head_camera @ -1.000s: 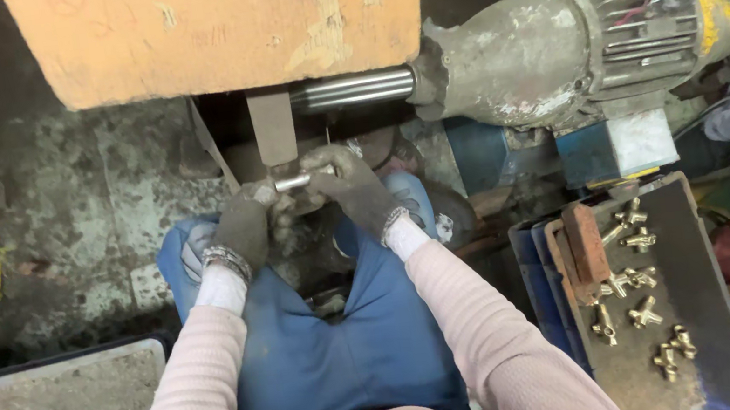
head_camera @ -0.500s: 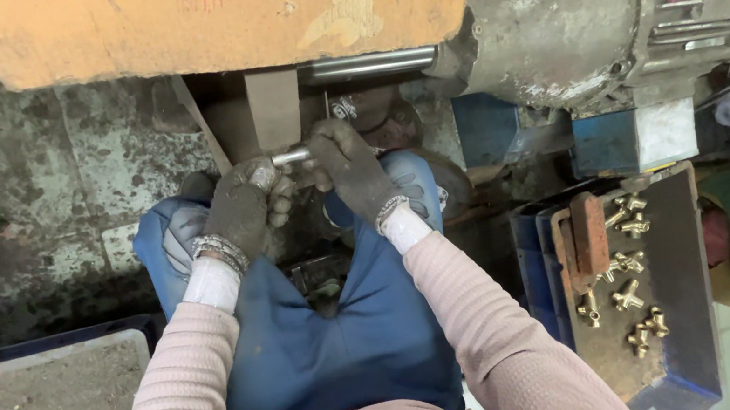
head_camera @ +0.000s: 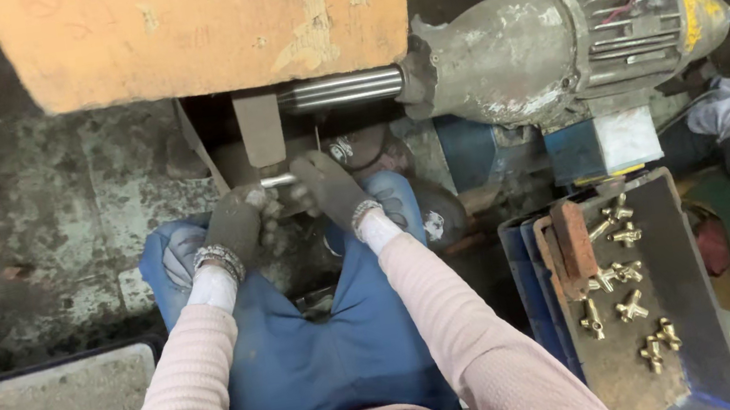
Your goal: The person sits on the floor and uses a bench grinder to smooth the surface of small brass-colored metal parts. They hold each part with gloved hands against the spinning wheel, rotate it to grind different sides, and place finished pieces into a nearby tray.
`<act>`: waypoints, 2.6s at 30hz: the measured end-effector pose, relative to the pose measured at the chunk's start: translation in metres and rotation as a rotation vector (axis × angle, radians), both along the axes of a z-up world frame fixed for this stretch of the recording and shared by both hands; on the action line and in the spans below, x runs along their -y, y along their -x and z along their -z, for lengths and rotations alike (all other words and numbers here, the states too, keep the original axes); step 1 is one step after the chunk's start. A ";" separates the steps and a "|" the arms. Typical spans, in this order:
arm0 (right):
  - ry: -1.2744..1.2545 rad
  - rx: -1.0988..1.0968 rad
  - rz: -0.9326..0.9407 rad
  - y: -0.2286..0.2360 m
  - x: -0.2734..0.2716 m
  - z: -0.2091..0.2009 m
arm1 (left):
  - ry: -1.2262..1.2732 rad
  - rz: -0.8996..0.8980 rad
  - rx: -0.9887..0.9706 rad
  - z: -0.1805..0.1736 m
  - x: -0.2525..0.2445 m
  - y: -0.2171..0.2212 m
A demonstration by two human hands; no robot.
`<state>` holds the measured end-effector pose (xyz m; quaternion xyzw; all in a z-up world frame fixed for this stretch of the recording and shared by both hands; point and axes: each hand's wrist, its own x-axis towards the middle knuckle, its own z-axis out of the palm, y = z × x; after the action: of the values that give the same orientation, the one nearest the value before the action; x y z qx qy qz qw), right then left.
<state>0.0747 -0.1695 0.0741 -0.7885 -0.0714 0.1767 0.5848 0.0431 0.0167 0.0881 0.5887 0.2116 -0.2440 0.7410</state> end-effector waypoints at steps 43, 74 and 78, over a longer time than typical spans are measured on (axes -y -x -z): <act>-0.202 -0.374 0.215 0.000 -0.001 -0.006 | -1.097 0.483 1.198 0.031 -0.013 -0.006; -0.323 -0.354 0.290 -0.010 -0.006 0.013 | -0.036 0.047 0.050 -0.007 -0.002 -0.004; -0.231 -0.290 0.249 -0.012 -0.009 0.004 | -0.088 0.054 0.115 0.000 -0.001 -0.008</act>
<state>0.0868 -0.1603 0.0705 -0.6852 0.0913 0.2053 0.6928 0.0508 0.0179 0.0881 0.6393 0.1631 -0.2203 0.7184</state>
